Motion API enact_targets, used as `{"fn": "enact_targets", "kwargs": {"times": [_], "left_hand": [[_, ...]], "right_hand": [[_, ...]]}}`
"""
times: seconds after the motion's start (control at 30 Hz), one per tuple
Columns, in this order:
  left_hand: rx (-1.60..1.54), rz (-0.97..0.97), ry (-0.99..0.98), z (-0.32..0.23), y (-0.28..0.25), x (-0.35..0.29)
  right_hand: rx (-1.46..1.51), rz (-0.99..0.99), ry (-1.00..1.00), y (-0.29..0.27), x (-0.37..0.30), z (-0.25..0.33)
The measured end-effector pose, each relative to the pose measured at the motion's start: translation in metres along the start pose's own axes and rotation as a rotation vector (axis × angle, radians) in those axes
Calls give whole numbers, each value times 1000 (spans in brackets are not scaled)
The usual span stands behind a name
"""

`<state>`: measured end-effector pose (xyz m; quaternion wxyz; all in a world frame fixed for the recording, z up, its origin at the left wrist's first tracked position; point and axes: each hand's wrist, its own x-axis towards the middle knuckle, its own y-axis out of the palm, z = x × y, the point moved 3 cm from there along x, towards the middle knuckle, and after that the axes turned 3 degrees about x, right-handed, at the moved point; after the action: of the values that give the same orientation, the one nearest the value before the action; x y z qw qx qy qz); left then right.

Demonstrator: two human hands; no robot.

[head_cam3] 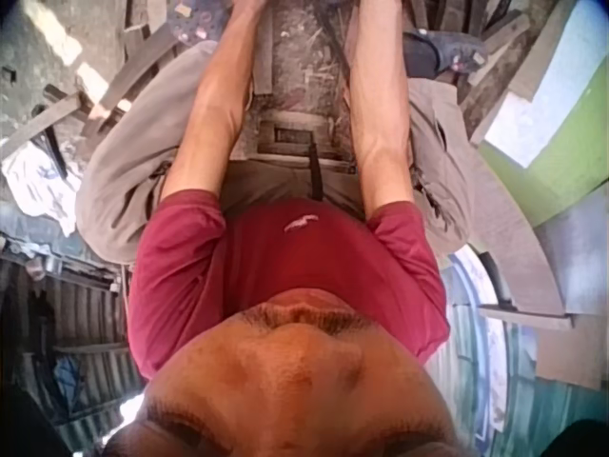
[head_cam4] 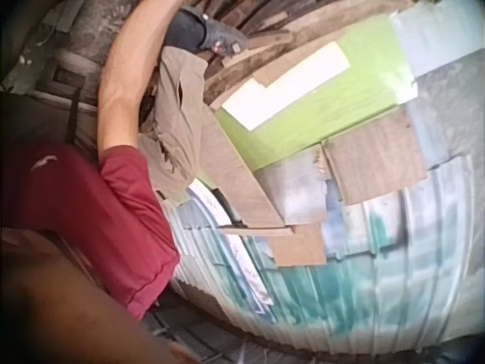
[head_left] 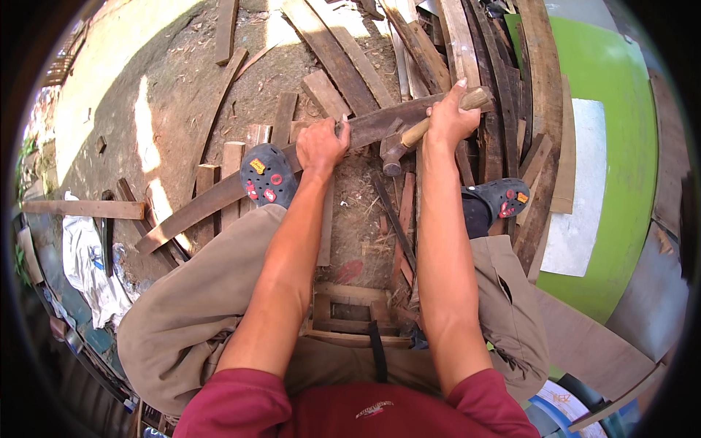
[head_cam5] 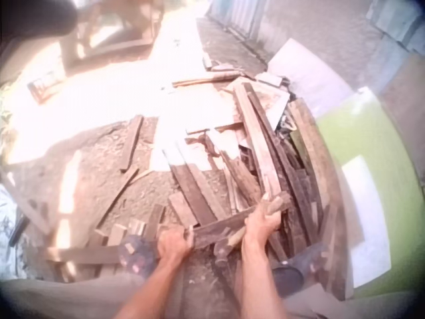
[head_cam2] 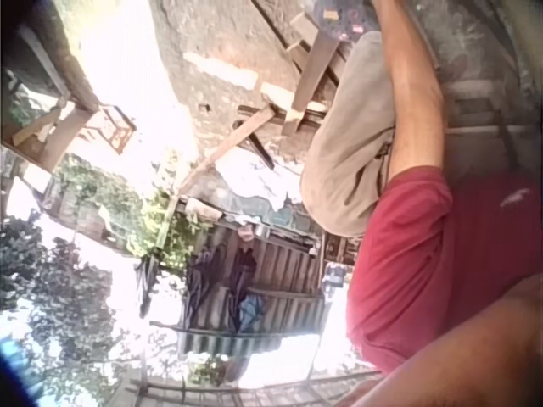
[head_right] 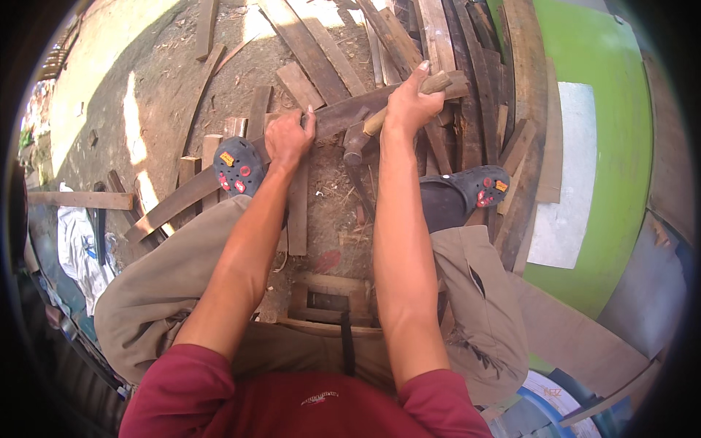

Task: The person sits on the ground and uses a hammer to strike and separate wooden planks. They repeatedly position planks, strike them with the hammer, and adjust the pieces to continue the process.

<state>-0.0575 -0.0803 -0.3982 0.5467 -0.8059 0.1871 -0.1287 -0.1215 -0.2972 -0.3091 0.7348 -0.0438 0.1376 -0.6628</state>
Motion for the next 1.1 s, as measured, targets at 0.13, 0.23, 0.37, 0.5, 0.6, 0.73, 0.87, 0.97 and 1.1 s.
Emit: {"fn": "enact_targets", "kwargs": {"times": [0.13,0.23,0.37,0.5,0.6,0.73,0.87,0.97,1.1], "left_hand": [[39,31,-11,0,3,1],[18,16,4,-2,0,1],[8,-17,8,-1,-1,0],[34,-3,13,-1,1,-1],[33,-6,18,-1,1,0],[34,0,9,0,0,0],[2,-51,32,-2,-1,0],[2,-24,23,0,-1,1],[14,-3,7,-2,-4,0]], "right_hand": [[37,-44,12,-8,-7,1],[157,-75,56,-14,-15,0],[289,-122,183,-19,-43,7],[324,-192,140,-25,-36,-7],[322,-226,225,-30,-18,-12],[137,-184,221,-18,-2,-8],[-10,-167,266,-9,29,-13],[-145,-77,183,5,39,-7],[-388,26,38,14,60,-24]]}}
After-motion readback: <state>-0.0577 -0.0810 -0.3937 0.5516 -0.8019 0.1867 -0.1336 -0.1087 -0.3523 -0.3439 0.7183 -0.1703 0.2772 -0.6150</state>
